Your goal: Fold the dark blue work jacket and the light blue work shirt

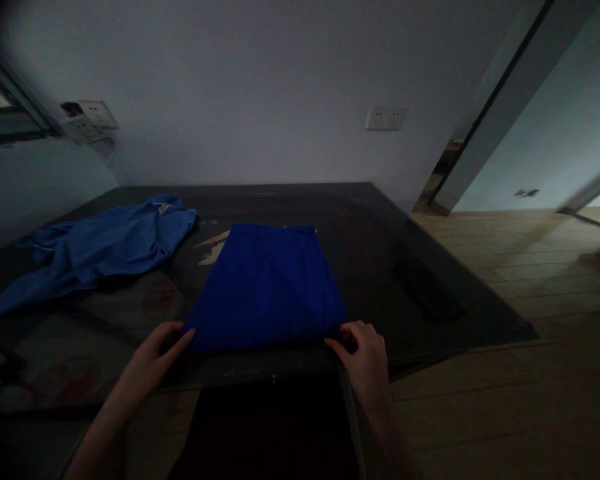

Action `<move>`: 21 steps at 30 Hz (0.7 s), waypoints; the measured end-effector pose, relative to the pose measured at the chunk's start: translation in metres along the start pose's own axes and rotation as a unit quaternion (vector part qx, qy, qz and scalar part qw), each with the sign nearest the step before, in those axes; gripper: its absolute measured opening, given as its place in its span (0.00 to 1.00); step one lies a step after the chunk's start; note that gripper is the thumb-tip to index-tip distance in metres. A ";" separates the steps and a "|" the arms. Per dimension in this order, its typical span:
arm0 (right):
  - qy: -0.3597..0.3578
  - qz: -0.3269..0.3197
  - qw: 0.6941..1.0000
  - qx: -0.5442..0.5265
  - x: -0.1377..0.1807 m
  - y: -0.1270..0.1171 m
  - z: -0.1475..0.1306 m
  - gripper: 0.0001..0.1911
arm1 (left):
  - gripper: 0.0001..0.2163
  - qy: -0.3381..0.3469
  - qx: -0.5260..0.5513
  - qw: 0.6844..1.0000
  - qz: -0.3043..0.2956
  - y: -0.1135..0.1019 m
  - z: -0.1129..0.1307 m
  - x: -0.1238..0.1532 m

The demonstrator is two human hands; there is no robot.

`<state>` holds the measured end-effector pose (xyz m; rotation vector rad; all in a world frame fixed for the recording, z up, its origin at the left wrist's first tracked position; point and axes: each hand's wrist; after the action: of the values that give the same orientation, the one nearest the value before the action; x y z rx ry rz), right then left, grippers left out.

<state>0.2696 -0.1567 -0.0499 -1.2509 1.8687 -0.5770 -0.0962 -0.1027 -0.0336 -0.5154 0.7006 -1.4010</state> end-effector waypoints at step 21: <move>0.001 -0.100 0.984 -0.151 -0.023 -0.027 0.024 0.13 | 0.22 -0.063 0.138 0.988 -0.027 -0.009 0.018 0.008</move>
<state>0.3087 -0.1459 -0.0358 -1.6493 1.8945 -0.4073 -0.0894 -0.1131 -0.0156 -0.4017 0.3854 -1.4741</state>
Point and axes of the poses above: each hand's wrist, its own x-axis away from the middle knuckle, its own y-axis out of the palm, z = x × y, and after that the axes turned 2 degrees about -z, right-handed
